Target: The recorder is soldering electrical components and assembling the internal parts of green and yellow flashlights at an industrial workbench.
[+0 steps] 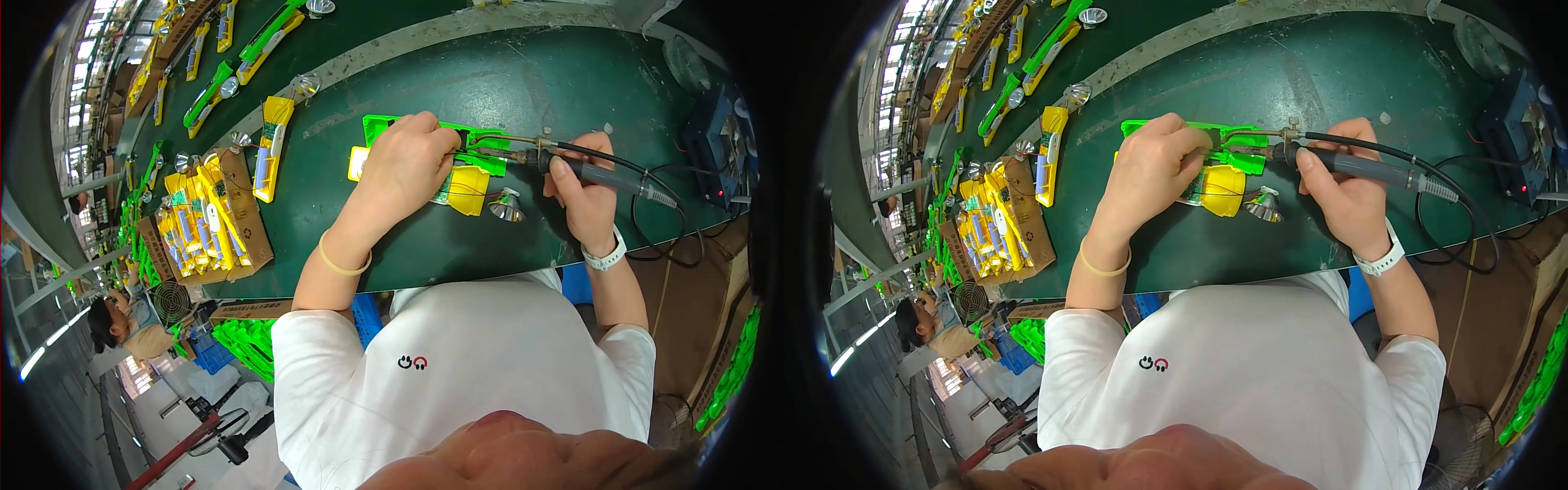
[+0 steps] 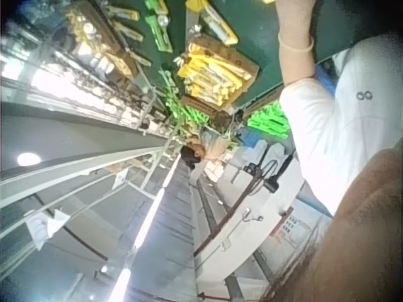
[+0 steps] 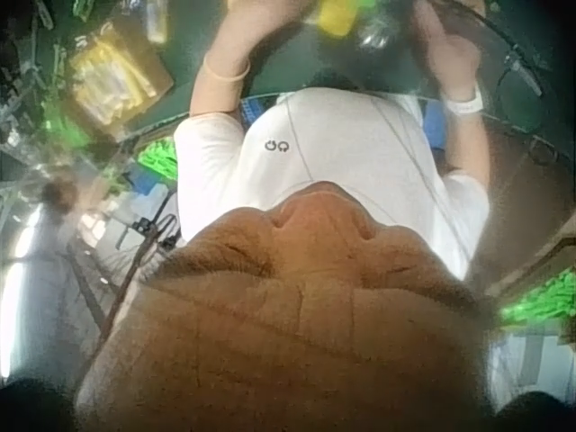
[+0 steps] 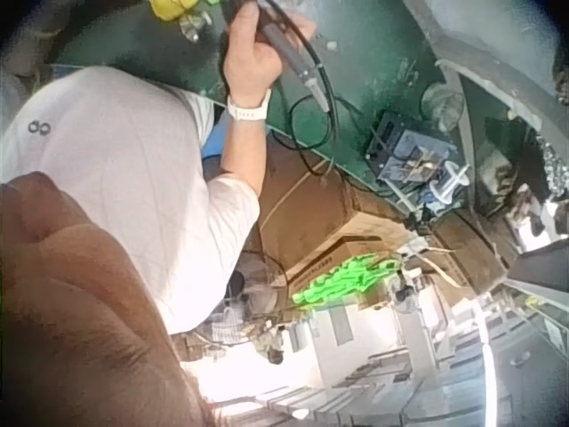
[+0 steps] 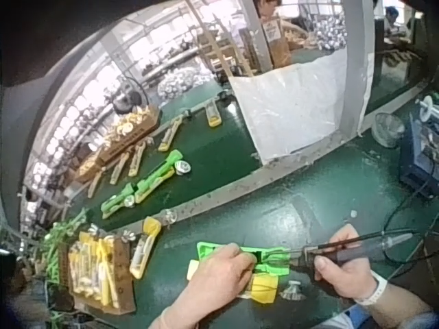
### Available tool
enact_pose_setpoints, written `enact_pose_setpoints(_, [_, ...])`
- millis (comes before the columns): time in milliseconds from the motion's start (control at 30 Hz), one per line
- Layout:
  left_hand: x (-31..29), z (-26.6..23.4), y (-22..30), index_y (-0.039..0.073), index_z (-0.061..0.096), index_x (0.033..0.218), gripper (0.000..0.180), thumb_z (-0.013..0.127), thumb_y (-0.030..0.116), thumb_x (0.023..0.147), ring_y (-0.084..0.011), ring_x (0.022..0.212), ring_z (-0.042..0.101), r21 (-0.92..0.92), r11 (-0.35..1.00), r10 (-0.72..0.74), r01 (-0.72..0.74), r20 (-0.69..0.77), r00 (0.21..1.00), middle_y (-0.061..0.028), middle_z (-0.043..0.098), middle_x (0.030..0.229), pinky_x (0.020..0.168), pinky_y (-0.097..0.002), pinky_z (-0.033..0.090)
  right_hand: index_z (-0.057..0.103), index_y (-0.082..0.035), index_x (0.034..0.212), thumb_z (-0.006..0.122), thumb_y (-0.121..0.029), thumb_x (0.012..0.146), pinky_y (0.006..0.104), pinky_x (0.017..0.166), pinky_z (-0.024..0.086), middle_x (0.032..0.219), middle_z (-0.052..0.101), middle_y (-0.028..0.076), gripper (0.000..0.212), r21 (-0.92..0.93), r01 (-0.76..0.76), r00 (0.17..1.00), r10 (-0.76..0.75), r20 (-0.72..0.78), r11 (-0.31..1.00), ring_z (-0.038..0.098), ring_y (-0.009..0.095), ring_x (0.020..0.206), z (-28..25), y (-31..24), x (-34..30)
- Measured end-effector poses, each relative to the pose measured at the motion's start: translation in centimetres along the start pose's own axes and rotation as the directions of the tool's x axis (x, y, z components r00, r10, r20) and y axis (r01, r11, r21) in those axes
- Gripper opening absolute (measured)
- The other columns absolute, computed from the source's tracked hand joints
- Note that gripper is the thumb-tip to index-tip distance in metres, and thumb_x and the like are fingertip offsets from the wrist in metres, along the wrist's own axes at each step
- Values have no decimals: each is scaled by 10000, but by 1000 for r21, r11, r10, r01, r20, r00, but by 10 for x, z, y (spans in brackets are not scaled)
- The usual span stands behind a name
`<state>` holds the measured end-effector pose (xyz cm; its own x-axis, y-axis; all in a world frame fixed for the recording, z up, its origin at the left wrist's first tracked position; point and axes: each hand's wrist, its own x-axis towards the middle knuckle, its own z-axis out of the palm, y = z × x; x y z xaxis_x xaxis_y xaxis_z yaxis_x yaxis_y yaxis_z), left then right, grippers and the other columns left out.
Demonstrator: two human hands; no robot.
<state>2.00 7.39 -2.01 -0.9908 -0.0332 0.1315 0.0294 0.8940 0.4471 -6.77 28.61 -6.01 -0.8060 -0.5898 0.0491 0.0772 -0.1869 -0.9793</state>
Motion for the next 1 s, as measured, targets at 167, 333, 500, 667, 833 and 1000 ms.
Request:
enact_pose_setpoints(167, [0, 1, -2, 46, 609, 750, 65, 610, 37, 686, -260, 676, 541, 67, 997, 34, -35, 13, 999, -92, 508, 673, 595, -359, 448, 383, -45, 909, 605, -55, 815, 182, 503, 424, 735, 528, 39, 241, -27, -53, 998, 53, 15, 998, 520, 64, 582, 5, 1, 3])
enact_pose_setpoints(333, [1, 4, -2, 39, 607, 736, 43, 605, 54, 696, -265, 673, 541, 100, 995, 32, -30, -14, 999, -99, 507, 669, 591, -363, 446, 390, -44, 902, 612, -59, 811, 182, 510, 429, 740, 530, 38, 240, -33, -71, 997, 71, 8, 997, 526, 66, 589, 6, 1, 3])
enact_pose_setpoints(500, [1, 7, -3, 37, 607, 728, 36, 596, 62, 703, -266, 663, 537, 103, 994, 40, -37, -33, 999, -101, 501, 663, 586, -365, 445, 401, -39, 893, 619, -68, 811, 183, 518, 433, 771, 535, 42, 236, -16, -17, 1000, 17, 13, 1000, 532, 69, 598, 1, 3, 1])
enact_pose_setpoints(667, [1, 6, -2, 35, 608, 729, 44, 590, 65, 703, -271, 652, 536, 116, 993, 31, -27, -31, 999, -103, 501, 660, 583, -369, 445, 408, -41, 906, 617, -54, 807, 181, 506, 421, 766, 529, 36, 232, -51, -28, 999, 30, 25, 998, 523, 63, 587, 5, 3, 1])
enact_pose_setpoints(833, [0, 6, -3, 34, 606, 726, 47, 586, 69, 702, -279, 651, 540, 122, 992, 30, -26, -24, 999, -108, 505, 663, 585, -373, 446, 406, -51, 916, 555, -70, 836, 192, 446, 376, 717, 498, 34, 170, 28, 139, 972, -131, -197, 990, 464, 77, 490, -10, 1, -4])
enact_pose_setpoints(1000, [0, 9, -6, 33, 609, 730, 56, 585, 73, 698, -291, 657, 545, 114, 993, 46, -42, -33, 998, -114, 515, 674, 589, -383, 450, 356, -48, 1036, 530, -141, 885, 212, 463, 420, 822, 578, 133, 248, 99, 68, 991, -56, -123, 993, 529, 123, 533, 6, -17, 0])
